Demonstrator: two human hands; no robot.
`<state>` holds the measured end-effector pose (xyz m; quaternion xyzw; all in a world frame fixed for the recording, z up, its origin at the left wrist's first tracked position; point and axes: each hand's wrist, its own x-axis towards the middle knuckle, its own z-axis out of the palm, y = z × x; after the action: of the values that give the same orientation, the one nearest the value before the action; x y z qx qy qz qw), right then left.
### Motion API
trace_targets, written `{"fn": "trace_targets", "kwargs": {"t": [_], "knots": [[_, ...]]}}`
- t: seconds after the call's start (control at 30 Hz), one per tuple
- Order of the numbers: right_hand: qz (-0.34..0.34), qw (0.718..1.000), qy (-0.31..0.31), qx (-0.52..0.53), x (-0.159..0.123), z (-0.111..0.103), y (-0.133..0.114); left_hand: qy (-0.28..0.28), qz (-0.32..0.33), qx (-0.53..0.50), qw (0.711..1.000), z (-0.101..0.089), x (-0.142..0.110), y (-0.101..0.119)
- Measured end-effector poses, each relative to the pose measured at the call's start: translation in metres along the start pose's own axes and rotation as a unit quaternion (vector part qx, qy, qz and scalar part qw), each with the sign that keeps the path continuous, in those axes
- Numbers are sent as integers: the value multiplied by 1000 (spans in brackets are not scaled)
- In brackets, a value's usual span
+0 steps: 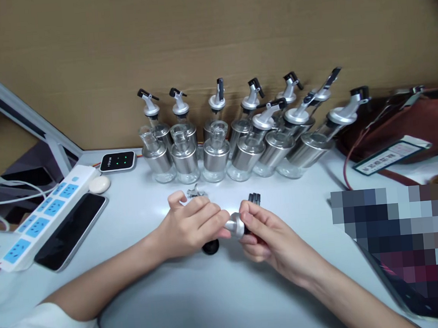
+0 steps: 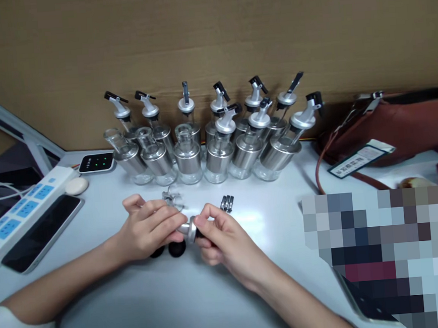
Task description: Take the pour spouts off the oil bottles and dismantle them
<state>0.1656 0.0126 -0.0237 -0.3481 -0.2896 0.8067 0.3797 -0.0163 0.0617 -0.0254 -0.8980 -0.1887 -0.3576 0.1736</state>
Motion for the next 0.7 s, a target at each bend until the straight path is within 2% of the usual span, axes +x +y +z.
{"fn": "trace_targets", "kwargs": {"t": [0.1, 0.3, 0.43, 0.7], "knots": [[29, 998, 5, 48, -2, 1, 0, -13, 11, -9, 1000, 3, 0, -4], [14, 996, 5, 89, -4, 6, 3, -28, 45, -34, 998, 2, 4, -15], [12, 996, -6, 89, -7, 9, 4, -74, 51, -79, 993, -7, 11, -17], [-108, 994, -21, 11, -11, 9, 8, -152, 24, -164, 974, -26, 25, -15]]}}
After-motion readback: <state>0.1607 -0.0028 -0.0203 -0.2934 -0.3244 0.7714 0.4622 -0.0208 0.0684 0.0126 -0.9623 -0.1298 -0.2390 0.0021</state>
